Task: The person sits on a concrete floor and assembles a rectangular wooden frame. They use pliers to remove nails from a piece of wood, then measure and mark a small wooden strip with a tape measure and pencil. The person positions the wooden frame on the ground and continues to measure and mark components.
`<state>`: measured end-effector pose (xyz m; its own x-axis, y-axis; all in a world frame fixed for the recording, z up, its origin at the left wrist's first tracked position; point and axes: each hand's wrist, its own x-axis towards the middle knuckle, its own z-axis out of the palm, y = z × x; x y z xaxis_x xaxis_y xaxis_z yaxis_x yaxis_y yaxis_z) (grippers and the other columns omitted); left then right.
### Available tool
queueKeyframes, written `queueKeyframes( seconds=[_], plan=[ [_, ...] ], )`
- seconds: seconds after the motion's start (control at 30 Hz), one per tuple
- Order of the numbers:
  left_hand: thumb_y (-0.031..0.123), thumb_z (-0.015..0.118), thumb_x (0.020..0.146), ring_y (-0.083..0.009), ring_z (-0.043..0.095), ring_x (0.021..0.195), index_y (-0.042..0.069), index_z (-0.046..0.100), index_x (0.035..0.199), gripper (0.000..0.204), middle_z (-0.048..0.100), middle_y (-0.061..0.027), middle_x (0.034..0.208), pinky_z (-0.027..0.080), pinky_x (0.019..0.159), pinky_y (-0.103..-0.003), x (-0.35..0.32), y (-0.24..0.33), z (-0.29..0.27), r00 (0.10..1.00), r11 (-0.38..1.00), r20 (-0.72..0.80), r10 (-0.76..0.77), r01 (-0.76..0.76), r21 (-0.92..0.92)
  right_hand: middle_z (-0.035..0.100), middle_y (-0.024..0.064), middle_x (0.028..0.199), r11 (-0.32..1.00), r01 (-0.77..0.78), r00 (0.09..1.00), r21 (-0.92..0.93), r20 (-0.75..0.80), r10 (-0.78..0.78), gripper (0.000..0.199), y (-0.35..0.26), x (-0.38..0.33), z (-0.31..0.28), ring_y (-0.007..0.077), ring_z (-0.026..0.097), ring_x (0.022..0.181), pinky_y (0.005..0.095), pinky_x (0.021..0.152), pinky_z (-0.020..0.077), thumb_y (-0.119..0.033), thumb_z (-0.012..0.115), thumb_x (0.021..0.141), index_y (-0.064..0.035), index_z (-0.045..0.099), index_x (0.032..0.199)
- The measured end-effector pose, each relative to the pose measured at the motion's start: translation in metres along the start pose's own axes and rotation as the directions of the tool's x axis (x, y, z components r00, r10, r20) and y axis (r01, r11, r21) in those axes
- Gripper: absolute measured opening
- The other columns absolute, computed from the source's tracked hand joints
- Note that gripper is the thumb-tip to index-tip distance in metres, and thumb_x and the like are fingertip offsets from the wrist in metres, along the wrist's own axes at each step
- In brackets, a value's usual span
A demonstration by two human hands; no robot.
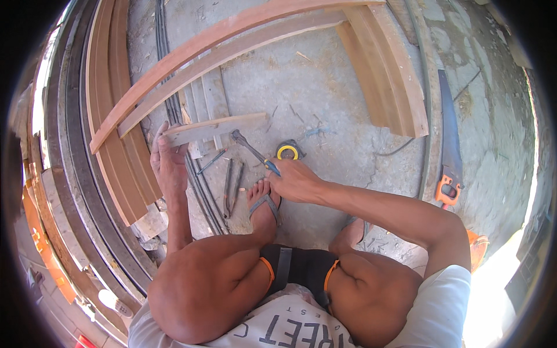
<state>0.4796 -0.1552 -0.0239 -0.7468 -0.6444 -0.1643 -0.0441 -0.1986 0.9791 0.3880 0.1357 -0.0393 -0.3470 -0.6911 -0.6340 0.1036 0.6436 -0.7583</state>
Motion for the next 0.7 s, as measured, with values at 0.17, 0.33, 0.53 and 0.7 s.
queueKeyframes(
  seconds=[0.17,0.33,0.53,0.7],
  plan=[
    [0.031,0.058,0.112,-0.0288,0.067,0.126,-0.005,0.053,0.149,0.053,0.067,-0.0212,0.136,0.056,0.11,-0.045,-0.004,-0.005,-0.017,1.0,1.0,-0.014,-0.023,0.023,0.012,0.071,0.0248,0.1,0.997,-0.032,0.991,0.068,0.131,0.023,0.053,0.002,-0.006,-0.001,0.0368,0.072,0.091,0.0459,0.081,0.0548,-0.025,0.055,0.1,0.0042,0.055,0.145],
    [0.029,0.058,0.111,-0.0302,0.067,0.126,-0.007,0.055,0.147,0.051,0.067,-0.0245,0.136,0.057,0.109,-0.046,-0.012,0.002,-0.002,0.999,0.997,0.01,-0.045,0.045,0.061,0.066,0.0104,0.093,0.862,-0.235,0.948,0.448,0.302,0.101,0.043,-0.013,-0.009,-0.01,0.0181,0.066,0.089,0.0378,0.078,0.0552,-0.026,0.054,0.101,0.0018,0.058,0.133],
    [0.025,0.059,0.111,-0.0295,0.068,0.124,-0.007,0.058,0.144,0.046,0.067,-0.0246,0.136,0.057,0.107,-0.043,-0.023,0.012,0.01,0.998,0.99,0.046,-0.046,0.04,0.137,0.068,0.009,0.097,0.861,-0.218,0.945,0.459,0.321,0.068,0.033,-0.016,-0.011,-0.022,0.019,0.065,0.093,0.0388,0.081,0.0565,-0.026,0.052,0.103,-0.0001,0.059,0.122],
    [0.024,0.061,0.11,-0.0275,0.069,0.121,-0.007,0.06,0.142,0.045,0.068,-0.0233,0.135,0.057,0.105,-0.04,-0.031,0.018,0.018,0.994,0.983,0.093,-0.053,0.036,0.18,0.069,0.0083,0.099,0.84,-0.235,0.942,0.488,0.327,0.074,0.035,-0.023,-0.024,-0.028,0.0188,0.065,0.096,0.0396,0.083,0.0575,-0.026,0.052,0.103,-0.0004,0.057,0.126]
  ],
)
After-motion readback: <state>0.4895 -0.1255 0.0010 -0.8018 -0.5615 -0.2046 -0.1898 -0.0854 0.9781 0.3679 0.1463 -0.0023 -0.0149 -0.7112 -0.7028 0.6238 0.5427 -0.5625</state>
